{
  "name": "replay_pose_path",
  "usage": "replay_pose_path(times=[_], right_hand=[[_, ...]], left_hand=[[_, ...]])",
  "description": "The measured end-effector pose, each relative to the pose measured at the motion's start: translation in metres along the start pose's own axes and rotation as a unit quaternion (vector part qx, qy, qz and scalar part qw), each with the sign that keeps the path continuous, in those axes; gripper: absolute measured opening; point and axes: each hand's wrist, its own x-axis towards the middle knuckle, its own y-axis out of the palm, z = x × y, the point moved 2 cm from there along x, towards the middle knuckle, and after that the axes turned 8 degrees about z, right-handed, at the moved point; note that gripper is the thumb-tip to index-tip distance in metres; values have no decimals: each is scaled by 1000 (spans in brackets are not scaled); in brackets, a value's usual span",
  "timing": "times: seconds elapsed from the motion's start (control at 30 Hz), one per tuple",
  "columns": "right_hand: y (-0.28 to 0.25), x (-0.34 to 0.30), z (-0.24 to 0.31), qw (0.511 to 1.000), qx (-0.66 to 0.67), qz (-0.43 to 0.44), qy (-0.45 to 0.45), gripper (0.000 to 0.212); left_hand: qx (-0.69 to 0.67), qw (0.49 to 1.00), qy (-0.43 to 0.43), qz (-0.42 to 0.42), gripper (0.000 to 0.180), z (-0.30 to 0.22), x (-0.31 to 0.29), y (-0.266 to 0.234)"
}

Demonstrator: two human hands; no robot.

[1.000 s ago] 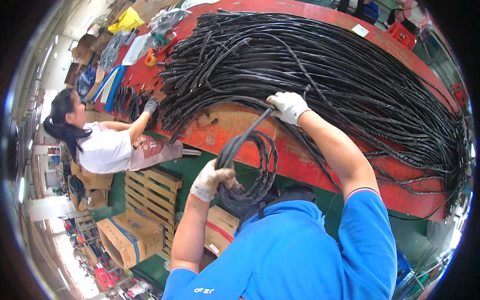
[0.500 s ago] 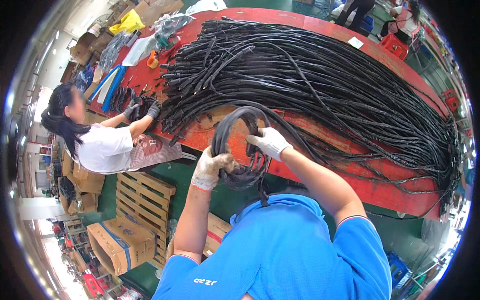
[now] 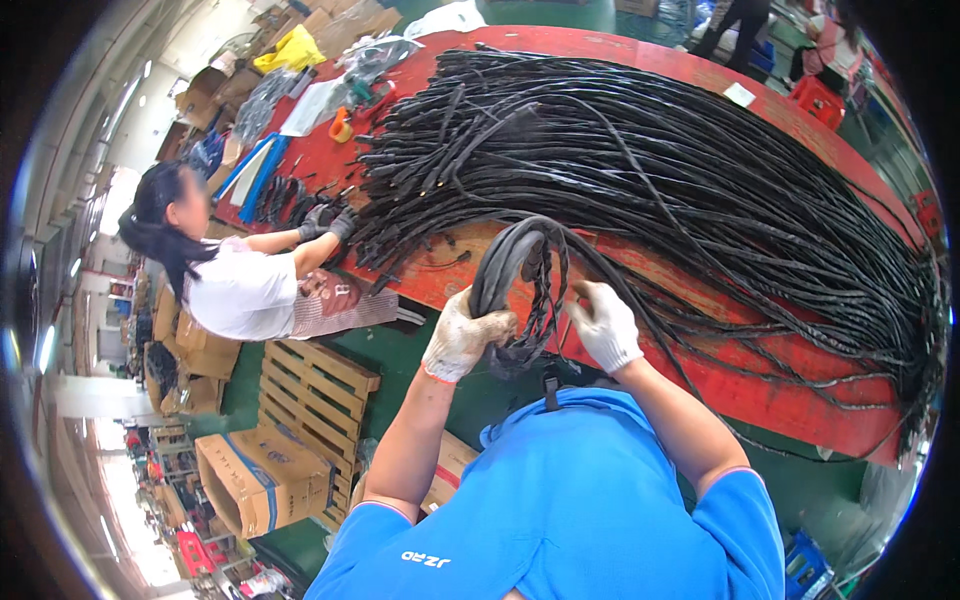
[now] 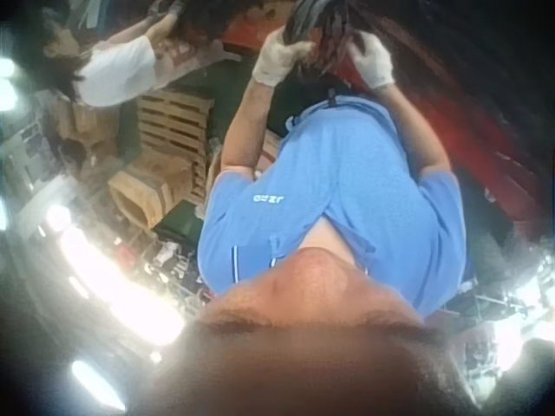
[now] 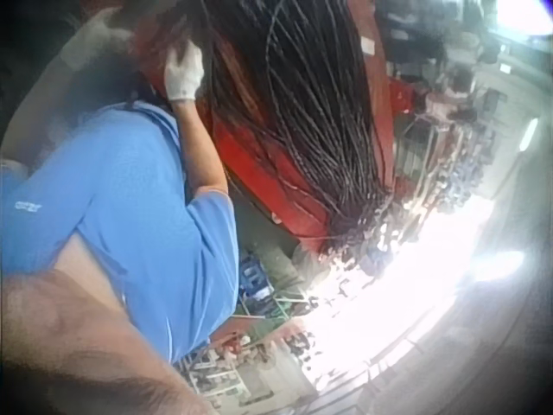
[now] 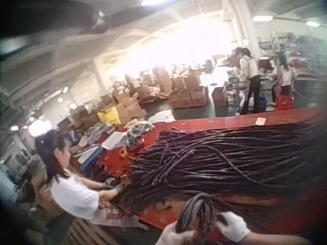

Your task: Coiling long black cables and placing them in a row on the assembly table.

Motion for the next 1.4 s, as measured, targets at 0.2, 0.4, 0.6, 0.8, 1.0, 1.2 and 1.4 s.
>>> replay_pose_path(times=[0.2,0.4,0.6,0.8,1.0,1.2,1.4], right_hand=[[33,-26,-72,951,-36,274,139,90],[33,-35,-62,944,-71,310,90,46],[-24,-40,3,995,-2,101,-23,33],[-20,32,55,981,30,169,-92,35],[62,83,-21,975,-93,200,6,39],[94,42,-54,958,-204,187,-80,32],[57,8,-37,954,-136,242,-112,22]], left_hand=[[-15,999,24,-29,23,-6,6,-5],[-30,997,41,-49,18,-9,2,-12],[-19,997,33,-69,14,0,-3,-13],[13,1000,2,-13,18,4,-2,2],[22,999,-16,19,26,1,4,28],[40,999,3,30,26,18,-8,37],[23,999,-35,18,23,29,-13,52]])
